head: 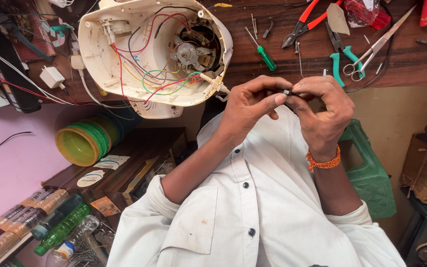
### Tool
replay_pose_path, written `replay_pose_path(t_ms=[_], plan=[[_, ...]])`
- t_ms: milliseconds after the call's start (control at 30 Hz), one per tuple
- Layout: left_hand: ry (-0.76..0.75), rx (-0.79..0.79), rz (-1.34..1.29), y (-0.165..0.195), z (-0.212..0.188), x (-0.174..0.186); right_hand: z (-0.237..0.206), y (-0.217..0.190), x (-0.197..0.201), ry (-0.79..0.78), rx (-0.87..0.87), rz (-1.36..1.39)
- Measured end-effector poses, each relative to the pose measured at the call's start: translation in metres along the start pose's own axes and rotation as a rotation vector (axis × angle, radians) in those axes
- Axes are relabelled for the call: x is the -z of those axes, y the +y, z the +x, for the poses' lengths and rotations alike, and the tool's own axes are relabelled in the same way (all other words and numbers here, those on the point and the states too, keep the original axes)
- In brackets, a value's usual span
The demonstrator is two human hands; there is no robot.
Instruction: The person works on the internal wiring of a disassembled white appliance, likely a fan, using both hands to manipulate wires and components. They use a screwdriver to adjust parts inside the housing and handle a small metal spring, placing it back into the device.
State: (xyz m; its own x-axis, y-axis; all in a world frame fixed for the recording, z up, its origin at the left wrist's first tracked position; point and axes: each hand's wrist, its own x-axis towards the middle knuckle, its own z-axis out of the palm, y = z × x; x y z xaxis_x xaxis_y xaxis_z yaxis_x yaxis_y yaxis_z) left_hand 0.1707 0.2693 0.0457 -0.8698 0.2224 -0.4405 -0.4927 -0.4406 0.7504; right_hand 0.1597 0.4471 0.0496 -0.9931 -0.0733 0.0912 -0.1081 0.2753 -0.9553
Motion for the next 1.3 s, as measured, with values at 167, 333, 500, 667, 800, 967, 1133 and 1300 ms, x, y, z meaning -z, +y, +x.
replay_pose_path(t_ms=[167, 333, 500, 667, 800, 967, 1133, 1300], plan=[[0.034, 0.039, -0.060, -0.001, 0.003, -0.004, 0.000, 0.000, -0.001, 0.002, -0.085, 0.021], [0.111, 0.039, -0.049, 0.000, 0.005, -0.002, 0.001, -0.001, -0.006, -0.057, -0.266, 0.227], [0.130, 0.062, -0.068, -0.003, 0.007, -0.001, -0.001, 0.001, -0.011, -0.017, -0.293, 0.268], [0.107, 0.025, -0.117, -0.008, 0.008, 0.000, -0.001, -0.001, -0.011, -0.010, -0.165, 0.157], [0.109, 0.007, -0.184, -0.011, 0.008, 0.001, -0.001, -0.006, -0.013, -0.010, -0.127, 0.101], [0.147, 0.021, -0.190, -0.012, 0.009, 0.002, -0.001, -0.006, -0.016, -0.017, -0.156, 0.103], [0.120, 0.016, -0.325, -0.008, 0.010, 0.004, 0.003, 0.003, -0.019, 0.006, -0.299, 0.353], [0.147, -0.005, -0.062, 0.001, 0.014, -0.002, 0.005, 0.010, -0.018, 0.025, -0.406, 0.445]])
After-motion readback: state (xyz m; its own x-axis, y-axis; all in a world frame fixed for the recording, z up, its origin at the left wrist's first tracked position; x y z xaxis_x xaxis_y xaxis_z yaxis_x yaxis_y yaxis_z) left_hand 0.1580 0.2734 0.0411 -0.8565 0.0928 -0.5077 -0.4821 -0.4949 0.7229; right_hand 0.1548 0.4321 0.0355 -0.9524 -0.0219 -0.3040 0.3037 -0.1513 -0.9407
